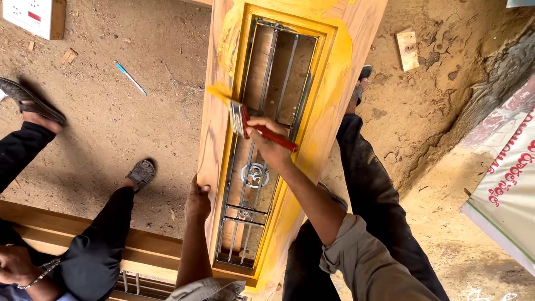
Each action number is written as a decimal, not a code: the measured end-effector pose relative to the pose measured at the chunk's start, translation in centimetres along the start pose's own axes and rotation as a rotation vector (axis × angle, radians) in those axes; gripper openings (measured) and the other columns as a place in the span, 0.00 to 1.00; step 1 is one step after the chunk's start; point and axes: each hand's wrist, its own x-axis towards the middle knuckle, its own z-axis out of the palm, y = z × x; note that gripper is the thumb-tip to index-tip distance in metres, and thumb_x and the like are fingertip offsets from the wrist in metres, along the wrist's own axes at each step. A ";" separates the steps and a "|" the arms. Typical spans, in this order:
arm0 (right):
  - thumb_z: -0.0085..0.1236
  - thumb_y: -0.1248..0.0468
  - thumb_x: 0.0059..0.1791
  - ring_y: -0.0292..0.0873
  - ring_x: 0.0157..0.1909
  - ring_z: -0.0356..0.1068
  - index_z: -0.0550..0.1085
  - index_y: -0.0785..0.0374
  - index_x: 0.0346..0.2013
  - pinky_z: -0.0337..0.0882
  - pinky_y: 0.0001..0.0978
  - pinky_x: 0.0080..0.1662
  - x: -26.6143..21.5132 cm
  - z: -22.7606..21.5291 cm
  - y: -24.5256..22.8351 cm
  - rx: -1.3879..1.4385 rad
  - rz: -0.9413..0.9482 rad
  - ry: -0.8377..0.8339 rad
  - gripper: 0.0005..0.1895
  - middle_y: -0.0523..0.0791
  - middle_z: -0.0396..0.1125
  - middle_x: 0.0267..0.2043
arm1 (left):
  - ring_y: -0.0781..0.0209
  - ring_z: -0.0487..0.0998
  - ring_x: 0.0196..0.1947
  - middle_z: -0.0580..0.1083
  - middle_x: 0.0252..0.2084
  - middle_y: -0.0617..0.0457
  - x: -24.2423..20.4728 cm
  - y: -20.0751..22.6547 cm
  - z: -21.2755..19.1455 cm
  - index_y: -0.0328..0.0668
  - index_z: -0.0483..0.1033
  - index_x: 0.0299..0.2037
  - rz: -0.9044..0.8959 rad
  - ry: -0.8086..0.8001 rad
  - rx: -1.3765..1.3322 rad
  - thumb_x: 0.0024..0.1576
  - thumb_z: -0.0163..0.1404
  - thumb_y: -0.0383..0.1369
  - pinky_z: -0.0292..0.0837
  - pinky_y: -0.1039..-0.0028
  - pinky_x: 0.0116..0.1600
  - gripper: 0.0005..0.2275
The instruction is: The person kneels on the ground and paints wooden window frames with metal grilles yellow using a paintbrush, working section by section around the frame recesses. They periodically dip the brush into a paint can and continue coating the wood surfaces.
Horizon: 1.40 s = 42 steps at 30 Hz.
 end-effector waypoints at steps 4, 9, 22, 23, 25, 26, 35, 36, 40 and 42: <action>0.62 0.68 0.52 0.41 0.44 0.78 0.78 0.65 0.44 0.80 0.30 0.45 -6.8 -1.8 0.8 -0.015 0.124 -0.264 0.07 0.50 0.77 0.44 | 0.50 0.82 0.45 0.78 0.56 0.54 -0.2 0.6 -0.3 0.88 0.49 0.74 -0.068 -0.038 0.017 0.66 0.43 0.47 0.80 0.54 0.48 0.26; 0.63 0.67 0.52 0.43 0.41 0.77 0.77 0.66 0.45 0.82 0.29 0.40 3.1 -3.7 -2.3 0.174 0.008 0.096 0.08 0.52 0.75 0.46 | 0.52 0.80 0.48 0.78 0.56 0.56 -1.9 1.0 -1.1 0.86 0.50 0.73 -0.014 -0.013 -0.037 0.64 0.44 0.47 0.76 0.54 0.50 0.26; 0.63 0.74 0.51 0.41 0.42 0.75 0.76 0.65 0.45 0.78 0.29 0.43 -13.0 -1.4 2.1 0.082 0.009 -0.226 0.09 0.50 0.74 0.45 | 0.50 0.78 0.52 0.78 0.56 0.54 -0.1 -0.6 0.2 0.81 0.51 0.74 0.030 0.006 -0.037 0.65 0.44 0.47 0.74 0.53 0.56 0.26; 0.63 0.74 0.51 0.41 0.43 0.75 0.76 0.65 0.45 0.77 0.30 0.45 -13.4 -2.2 2.3 0.115 0.079 -0.214 0.09 0.50 0.73 0.45 | 0.49 0.78 0.53 0.77 0.57 0.54 0.7 -1.4 0.8 0.81 0.53 0.73 0.075 0.046 -0.035 0.65 0.45 0.47 0.74 0.53 0.56 0.26; 0.61 0.73 0.52 0.40 0.43 0.76 0.76 0.66 0.47 0.78 0.29 0.45 -8.7 -3.5 0.3 0.096 0.124 -0.048 0.08 0.51 0.74 0.46 | 0.49 0.79 0.51 0.77 0.57 0.55 0.1 0.0 0.0 0.81 0.51 0.74 0.040 0.016 -0.026 0.65 0.44 0.47 0.75 0.53 0.54 0.26; 0.60 0.71 0.53 0.40 0.43 0.78 0.76 0.67 0.48 0.80 0.29 0.46 -6.5 -4.3 -0.7 0.074 0.173 0.119 0.09 0.51 0.75 0.46 | 0.49 0.80 0.49 0.77 0.57 0.56 -0.3 0.6 -0.3 0.82 0.50 0.74 0.003 -0.018 -0.017 0.66 0.43 0.47 0.76 0.53 0.52 0.26; 0.60 0.70 0.54 0.41 0.46 0.77 0.75 0.67 0.47 0.85 0.36 0.48 13.0 -3.1 -2.5 0.204 0.090 0.315 0.08 0.50 0.73 0.45 | 0.53 0.79 0.33 0.79 0.52 0.58 -1.1 1.1 -0.7 0.85 0.46 0.75 -0.020 -0.026 0.008 0.65 0.40 0.49 0.74 0.59 0.34 0.28; 0.60 0.70 0.54 0.41 0.46 0.77 0.75 0.67 0.47 0.85 0.36 0.48 13.5 -3.1 -2.5 0.204 0.103 0.312 0.08 0.50 0.73 0.45 | 0.53 0.79 0.33 0.79 0.52 0.58 -1.6 1.6 -1.1 0.85 0.46 0.75 -0.032 -0.030 0.011 0.65 0.40 0.49 0.74 0.59 0.34 0.28; 0.59 0.69 0.53 0.41 0.45 0.78 0.75 0.65 0.46 0.86 0.36 0.46 14.5 -3.1 -2.9 0.167 0.166 0.153 0.07 0.49 0.73 0.45 | 0.55 0.79 0.35 0.79 0.54 0.59 -2.7 2.7 -2.2 0.87 0.45 0.75 -0.079 -0.052 0.060 0.67 0.40 0.49 0.74 0.61 0.36 0.27; 0.59 0.69 0.52 0.41 0.44 0.78 0.75 0.66 0.45 0.85 0.35 0.46 13.9 -3.8 -3.8 0.160 0.210 0.121 0.07 0.49 0.74 0.44 | 0.55 0.79 0.36 0.78 0.54 0.57 -2.0 1.8 -1.5 0.87 0.45 0.76 -0.056 -0.049 0.085 0.67 0.40 0.48 0.75 0.61 0.37 0.27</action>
